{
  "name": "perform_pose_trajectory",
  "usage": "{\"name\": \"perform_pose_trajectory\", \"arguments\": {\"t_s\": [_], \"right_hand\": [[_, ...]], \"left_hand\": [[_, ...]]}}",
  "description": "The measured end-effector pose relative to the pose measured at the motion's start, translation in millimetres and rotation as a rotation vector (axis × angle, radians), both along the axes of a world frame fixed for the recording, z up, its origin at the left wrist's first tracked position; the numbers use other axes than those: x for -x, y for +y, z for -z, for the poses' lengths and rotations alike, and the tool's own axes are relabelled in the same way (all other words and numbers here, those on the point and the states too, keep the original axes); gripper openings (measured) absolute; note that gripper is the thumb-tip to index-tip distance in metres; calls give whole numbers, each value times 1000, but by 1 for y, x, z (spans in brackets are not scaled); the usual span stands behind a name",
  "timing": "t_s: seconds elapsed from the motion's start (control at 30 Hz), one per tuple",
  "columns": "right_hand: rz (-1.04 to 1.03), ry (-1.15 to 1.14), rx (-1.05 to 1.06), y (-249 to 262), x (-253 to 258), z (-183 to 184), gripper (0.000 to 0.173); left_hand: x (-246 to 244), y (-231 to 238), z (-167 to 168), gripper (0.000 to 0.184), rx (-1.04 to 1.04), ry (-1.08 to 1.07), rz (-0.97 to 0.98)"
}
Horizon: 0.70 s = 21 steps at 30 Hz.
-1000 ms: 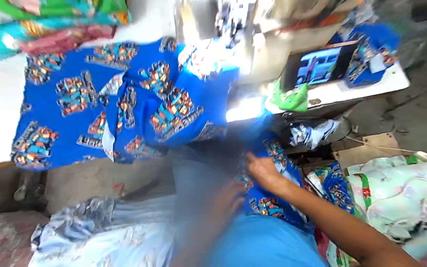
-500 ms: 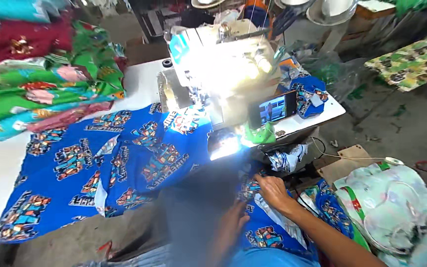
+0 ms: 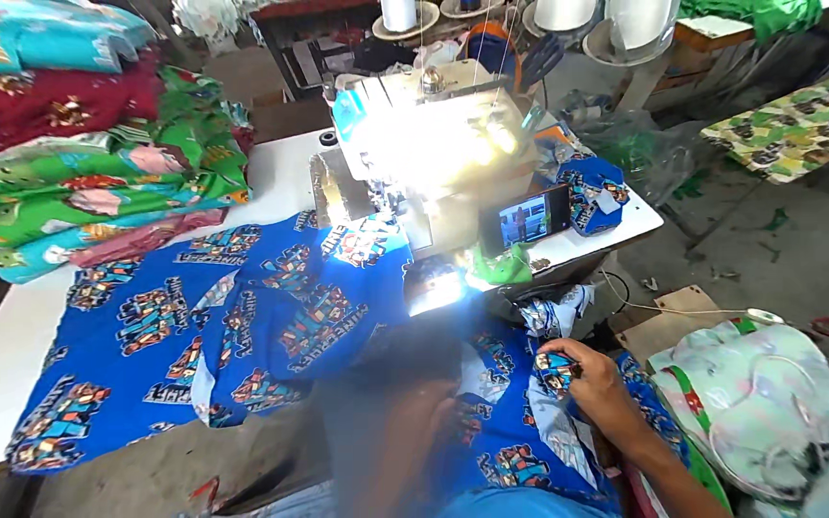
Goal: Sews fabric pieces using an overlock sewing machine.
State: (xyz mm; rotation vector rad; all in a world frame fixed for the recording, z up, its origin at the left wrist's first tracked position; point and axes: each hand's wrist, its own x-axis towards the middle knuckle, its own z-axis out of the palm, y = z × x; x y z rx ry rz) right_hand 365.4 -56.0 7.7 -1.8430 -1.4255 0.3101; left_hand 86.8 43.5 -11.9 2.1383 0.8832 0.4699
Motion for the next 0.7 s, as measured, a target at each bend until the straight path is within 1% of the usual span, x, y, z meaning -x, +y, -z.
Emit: {"name": "perform_pose_trajectory", "arguments": {"t_s": [0.1,0.13,0.17,0.2,0.23,0.27,0.3,0.33,0.37,0.4,0.47,0.5,0.57,0.6,0.63,0.7], "right_hand": [[63,-315,-2,-14,-16,-24,25],[41,-382,4,-17,-19,-37,25],[-1,-425,8,-19,-18,-50,26],[-60,-447,1,-19,-14,-63,27],[-129,-456,-19,-18,-7,-75,27],[-195,-461,-53,-15,1,-85,26],[-251,-467,-102,-11,11,-94,24],[-292,-466,-156,-6,19,-101,22],[-316,-449,-203,-2,26,-108,21],[-323,-412,-243,2,31,-114,21],[-298,-312,-311,12,35,-123,23],[-275,-250,-349,17,34,-125,23],[-253,-98,-386,24,30,-125,23],[-250,-14,-395,27,27,-124,22],[-248,65,-399,29,25,-121,21],[-254,187,-397,35,21,-115,21]], "left_hand": [[-9,-3,-12,33,27,-133,57],[-15,-3,-19,36,48,-208,77],[-24,-4,-30,43,69,-297,89],[-34,-5,-42,57,95,-393,97],[-45,-6,-54,78,125,-494,112],[-57,-7,-65,94,160,-595,142],[-69,-8,-74,102,202,-677,184],[-78,-11,-81,103,257,-734,225],[-83,-16,-85,95,333,-762,261],[-85,-22,-86,79,424,-757,273],[-81,-38,-83,32,518,-681,252],[-76,-41,-77,20,517,-648,318],[-61,-43,-63,20,482,-616,457],[-50,-44,-55,21,465,-613,472],[-36,-45,-48,22,456,-610,447],[-9,-49,-42,24,468,-612,328]]}}
